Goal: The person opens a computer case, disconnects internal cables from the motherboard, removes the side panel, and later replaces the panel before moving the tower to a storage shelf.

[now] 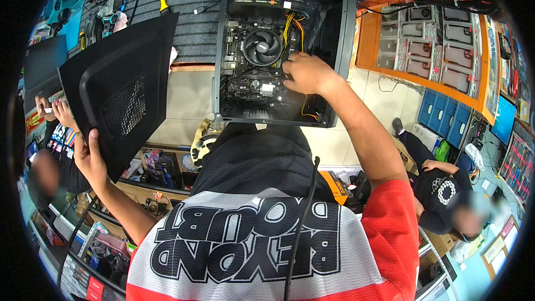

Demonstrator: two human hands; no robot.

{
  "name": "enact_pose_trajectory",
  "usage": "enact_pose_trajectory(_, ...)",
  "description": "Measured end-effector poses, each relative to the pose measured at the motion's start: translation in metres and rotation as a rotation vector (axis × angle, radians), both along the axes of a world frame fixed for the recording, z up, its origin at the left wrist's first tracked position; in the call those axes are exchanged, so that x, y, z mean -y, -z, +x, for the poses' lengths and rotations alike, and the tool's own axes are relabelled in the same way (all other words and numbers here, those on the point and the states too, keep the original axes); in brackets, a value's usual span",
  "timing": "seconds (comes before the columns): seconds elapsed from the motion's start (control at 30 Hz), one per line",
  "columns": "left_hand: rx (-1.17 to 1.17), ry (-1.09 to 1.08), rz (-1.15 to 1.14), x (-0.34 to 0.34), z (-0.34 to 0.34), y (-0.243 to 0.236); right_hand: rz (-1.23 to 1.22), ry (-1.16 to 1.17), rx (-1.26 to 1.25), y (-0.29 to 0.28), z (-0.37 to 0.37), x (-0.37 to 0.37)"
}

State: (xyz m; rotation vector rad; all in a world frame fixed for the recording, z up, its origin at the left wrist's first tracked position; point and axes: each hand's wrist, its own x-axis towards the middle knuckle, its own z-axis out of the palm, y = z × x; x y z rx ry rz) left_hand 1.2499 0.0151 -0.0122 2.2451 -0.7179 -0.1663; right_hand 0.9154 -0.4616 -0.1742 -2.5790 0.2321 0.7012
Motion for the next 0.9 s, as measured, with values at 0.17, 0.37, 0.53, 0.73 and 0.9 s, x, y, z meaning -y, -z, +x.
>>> enact_pose_trajectory(0.17, -0.030, -0.013, -0.063, 0.006, -0.006, -0.005, 0.144, 0.107, -0.056, -0.016, -0.005, 0.005)
enact_pose_trajectory(0.37, -0.023, -0.003, -0.067, 0.008, -0.002, -0.002, 0.404, 0.282, 0.049, -0.058, -0.007, 0.013)
enact_pose_trajectory(0.53, 0.003, 0.061, -0.102, 0.032, -0.007, -0.010, 0.523, 0.354, -0.237, -0.062, -0.014, 0.011)
enact_pose_trajectory(0.73, 0.050, 0.123, -0.054, 0.042, -0.010, -0.014, 0.305, -0.085, -0.284, -0.042, -0.021, -0.028)
enact_pose_trajectory(0.9, 0.064, 0.119, -0.039, 0.033, -0.013, -0.013, 0.370, 0.279, 0.194, -0.053, -0.005, 0.000)
